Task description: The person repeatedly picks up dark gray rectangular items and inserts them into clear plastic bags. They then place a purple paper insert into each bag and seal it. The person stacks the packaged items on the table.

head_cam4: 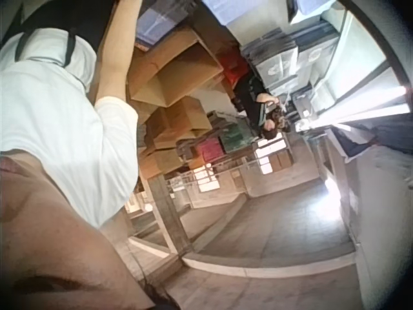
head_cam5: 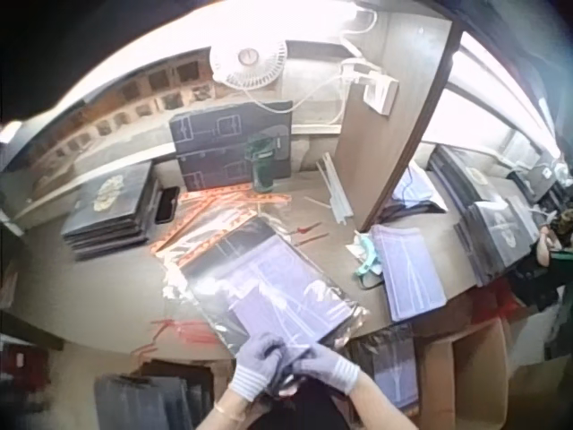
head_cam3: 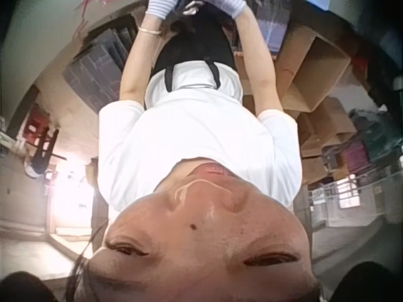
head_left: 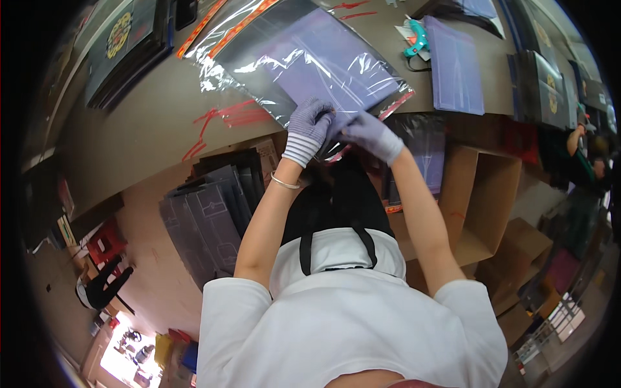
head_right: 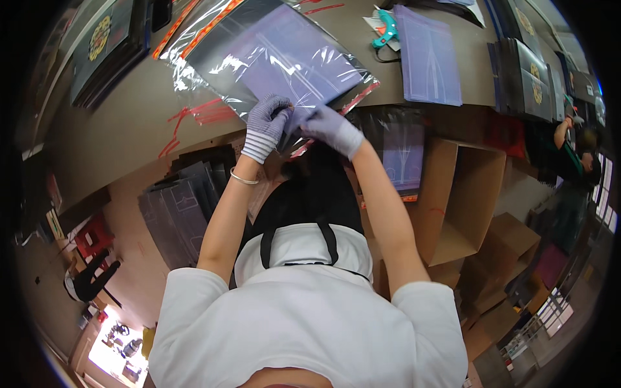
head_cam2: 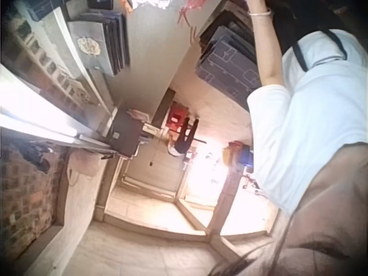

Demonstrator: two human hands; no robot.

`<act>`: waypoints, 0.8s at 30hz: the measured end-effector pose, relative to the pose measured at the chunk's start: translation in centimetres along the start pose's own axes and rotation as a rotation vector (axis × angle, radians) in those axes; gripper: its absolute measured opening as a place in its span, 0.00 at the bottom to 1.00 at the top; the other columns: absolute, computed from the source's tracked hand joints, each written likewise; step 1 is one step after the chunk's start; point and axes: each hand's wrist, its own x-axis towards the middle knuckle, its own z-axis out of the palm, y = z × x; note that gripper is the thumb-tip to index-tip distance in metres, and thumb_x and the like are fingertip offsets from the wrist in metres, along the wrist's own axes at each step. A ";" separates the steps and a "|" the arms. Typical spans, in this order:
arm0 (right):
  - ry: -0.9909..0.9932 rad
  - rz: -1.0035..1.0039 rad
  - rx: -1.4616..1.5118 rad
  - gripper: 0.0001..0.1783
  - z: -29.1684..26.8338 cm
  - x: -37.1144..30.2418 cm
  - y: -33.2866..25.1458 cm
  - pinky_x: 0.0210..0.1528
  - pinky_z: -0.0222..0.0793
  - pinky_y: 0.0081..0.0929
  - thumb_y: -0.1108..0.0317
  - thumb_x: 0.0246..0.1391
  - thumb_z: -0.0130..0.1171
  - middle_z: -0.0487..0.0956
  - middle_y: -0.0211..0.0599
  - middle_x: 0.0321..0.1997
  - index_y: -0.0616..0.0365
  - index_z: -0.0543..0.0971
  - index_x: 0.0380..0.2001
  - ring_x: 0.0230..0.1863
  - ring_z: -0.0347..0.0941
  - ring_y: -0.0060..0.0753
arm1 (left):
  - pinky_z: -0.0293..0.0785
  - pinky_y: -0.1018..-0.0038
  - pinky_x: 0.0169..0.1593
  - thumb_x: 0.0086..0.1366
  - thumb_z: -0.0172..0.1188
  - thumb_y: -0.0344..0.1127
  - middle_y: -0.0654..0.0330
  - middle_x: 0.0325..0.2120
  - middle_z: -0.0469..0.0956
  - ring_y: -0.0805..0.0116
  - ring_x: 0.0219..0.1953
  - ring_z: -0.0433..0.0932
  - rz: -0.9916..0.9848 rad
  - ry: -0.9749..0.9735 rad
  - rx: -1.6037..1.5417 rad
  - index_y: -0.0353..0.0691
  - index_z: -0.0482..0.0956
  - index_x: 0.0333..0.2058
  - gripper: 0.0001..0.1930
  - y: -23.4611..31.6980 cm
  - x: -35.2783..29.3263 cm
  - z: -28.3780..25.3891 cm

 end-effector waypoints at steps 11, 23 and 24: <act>0.009 0.225 -1.068 0.11 -2.0 -3.7 10.0 0.42 0.68 0.30 0.67 0.44 0.55 0.77 0.41 0.35 0.56 0.77 0.33 0.39 0.73 0.43 | 0.70 0.79 0.35 0.61 0.49 0.31 0.59 0.25 0.77 0.74 0.29 0.74 -0.424 0.455 -0.041 0.33 0.76 0.32 0.09 -9.3 -10.8 -6.4; -0.197 -0.344 -1.797 0.09 12.8 5.0 10.2 0.37 0.66 0.35 0.65 0.42 0.54 0.74 0.36 0.31 0.52 0.71 0.30 0.37 0.71 0.41 | 0.73 0.67 0.40 0.62 0.49 0.42 0.52 0.34 0.77 0.59 0.38 0.76 -1.182 0.397 -0.887 0.32 0.75 0.37 0.17 -9.0 -15.8 -4.9; -0.196 -0.351 -1.779 0.09 12.9 5.2 10.4 0.38 0.66 0.34 0.65 0.42 0.53 0.74 0.37 0.31 0.53 0.71 0.30 0.36 0.71 0.41 | 0.73 0.69 0.39 0.61 0.50 0.41 0.54 0.33 0.77 0.60 0.37 0.76 -1.154 0.405 -0.879 0.32 0.75 0.36 0.16 -9.0 -15.6 -5.2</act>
